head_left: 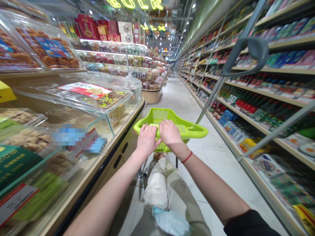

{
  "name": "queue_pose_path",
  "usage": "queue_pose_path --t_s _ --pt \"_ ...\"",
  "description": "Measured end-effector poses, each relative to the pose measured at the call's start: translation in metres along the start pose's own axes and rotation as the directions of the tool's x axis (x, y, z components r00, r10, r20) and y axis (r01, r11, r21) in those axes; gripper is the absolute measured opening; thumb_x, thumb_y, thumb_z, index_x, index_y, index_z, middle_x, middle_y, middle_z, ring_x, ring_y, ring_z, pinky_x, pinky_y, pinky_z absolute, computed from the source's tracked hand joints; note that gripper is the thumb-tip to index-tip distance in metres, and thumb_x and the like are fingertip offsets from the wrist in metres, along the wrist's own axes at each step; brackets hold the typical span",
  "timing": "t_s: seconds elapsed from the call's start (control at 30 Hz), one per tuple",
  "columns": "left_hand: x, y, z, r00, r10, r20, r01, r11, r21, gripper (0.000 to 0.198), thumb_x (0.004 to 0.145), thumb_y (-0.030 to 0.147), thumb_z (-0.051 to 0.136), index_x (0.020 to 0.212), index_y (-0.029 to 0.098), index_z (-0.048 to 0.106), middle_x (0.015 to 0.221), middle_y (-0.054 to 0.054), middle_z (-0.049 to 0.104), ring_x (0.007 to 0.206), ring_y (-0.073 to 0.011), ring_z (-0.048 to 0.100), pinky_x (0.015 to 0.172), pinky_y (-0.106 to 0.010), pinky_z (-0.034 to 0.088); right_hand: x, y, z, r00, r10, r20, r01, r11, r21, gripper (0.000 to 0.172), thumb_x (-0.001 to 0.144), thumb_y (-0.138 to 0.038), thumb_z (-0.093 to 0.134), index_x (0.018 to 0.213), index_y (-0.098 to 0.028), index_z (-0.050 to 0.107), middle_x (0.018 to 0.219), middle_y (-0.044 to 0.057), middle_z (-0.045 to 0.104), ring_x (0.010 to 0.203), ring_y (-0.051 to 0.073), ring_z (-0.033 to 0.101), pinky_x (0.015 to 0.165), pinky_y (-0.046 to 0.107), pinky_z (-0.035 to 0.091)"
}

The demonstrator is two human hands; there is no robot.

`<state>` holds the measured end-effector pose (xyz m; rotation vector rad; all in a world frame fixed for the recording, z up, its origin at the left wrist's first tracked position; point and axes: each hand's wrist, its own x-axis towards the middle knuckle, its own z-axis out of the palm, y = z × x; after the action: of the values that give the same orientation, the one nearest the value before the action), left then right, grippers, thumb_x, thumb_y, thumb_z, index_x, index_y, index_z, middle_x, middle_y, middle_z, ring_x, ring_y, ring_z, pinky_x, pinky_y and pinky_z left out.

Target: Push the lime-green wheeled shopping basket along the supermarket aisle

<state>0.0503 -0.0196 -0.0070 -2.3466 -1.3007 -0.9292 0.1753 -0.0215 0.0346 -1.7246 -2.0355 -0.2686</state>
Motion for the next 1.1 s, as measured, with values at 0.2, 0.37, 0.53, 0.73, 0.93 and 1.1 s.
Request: queue_pose_path --t_s 0.2,0.37,0.53,0.73,0.93,1.1 --pt "0.001 -0.003 -0.005 0.998 -0.029 -0.061 0.03 0.999 0.018 0.015 0.083 0.019 0.054 0.094 0.024 0.063 0.095 -0.005 0.069 0.099 -0.0263 0.061 0.117 -0.056 0.025 -0.036 -0.003 0.019 0.957 -0.195 -0.215 0.202 0.979 0.012 0.036 0.1 -0.02 0.04 0.123 -0.006 0.063 0.131 0.018 0.063 0.127 0.026 0.052 0.117 0.041 0.033" --pt "0.0 -0.014 -0.008 1.0 0.011 0.0 -0.011 0.999 -0.035 0.018 0.082 0.028 0.063 0.099 0.026 0.065 0.09 -0.003 0.071 0.095 -0.026 0.062 0.117 -0.058 0.022 -0.006 -0.001 0.005 0.993 -0.119 -0.03 0.118 0.993 -0.011 0.036 0.1 -0.019 0.037 0.107 -0.008 0.07 0.118 0.019 0.068 0.117 0.026 0.06 0.107 0.039 0.042" --pt "0.001 -0.017 -0.007 0.998 0.008 0.056 -0.002 0.995 -0.096 0.028 0.08 0.031 0.069 0.107 0.025 0.063 0.099 -0.005 0.072 0.102 -0.027 0.062 0.106 -0.051 0.037 0.043 0.004 -0.009 0.968 0.08 0.236 -0.081 0.997 -0.007 0.04 0.1 -0.025 0.037 0.103 -0.008 0.073 0.101 0.02 0.073 0.1 0.027 0.07 0.086 0.032 0.05" --pt "-0.006 -0.029 -0.009 0.999 -0.006 0.045 0.011 0.994 -0.108 0.043 0.079 0.03 0.073 0.12 0.024 0.059 0.12 -0.01 0.067 0.119 -0.0304 0.057 0.109 -0.056 0.034 0.042 0.007 -0.008 0.968 0.132 0.213 -0.132 0.991 -0.012 0.041 0.101 -0.028 0.035 0.102 -0.011 0.072 0.103 0.018 0.074 0.099 0.024 0.07 0.085 0.03 0.048" --pt "-0.012 -0.053 -0.011 0.997 -0.058 0.058 0.064 0.993 -0.095 0.04 0.079 0.025 0.071 0.116 0.023 0.058 0.13 -0.011 0.06 0.129 -0.0333 0.048 0.109 -0.059 0.038 -0.001 0.02 -0.007 0.996 -0.086 -0.008 0.086 0.996 0.024 0.037 0.101 -0.025 0.034 0.114 -0.015 0.067 0.119 0.013 0.068 0.111 0.024 0.062 0.099 0.033 0.045" --pt "-0.013 -0.053 -0.006 0.996 -0.066 0.064 0.074 0.987 -0.14 0.029 0.077 0.014 0.065 0.105 0.022 0.059 0.119 -0.009 0.061 0.129 -0.0313 0.045 0.106 -0.049 0.046 -0.022 0.006 0.008 0.962 -0.2 -0.186 0.201 0.979 -0.011 0.036 0.097 -0.019 0.037 0.122 -0.007 0.062 0.125 0.019 0.062 0.123 0.029 0.052 0.112 0.044 0.037"
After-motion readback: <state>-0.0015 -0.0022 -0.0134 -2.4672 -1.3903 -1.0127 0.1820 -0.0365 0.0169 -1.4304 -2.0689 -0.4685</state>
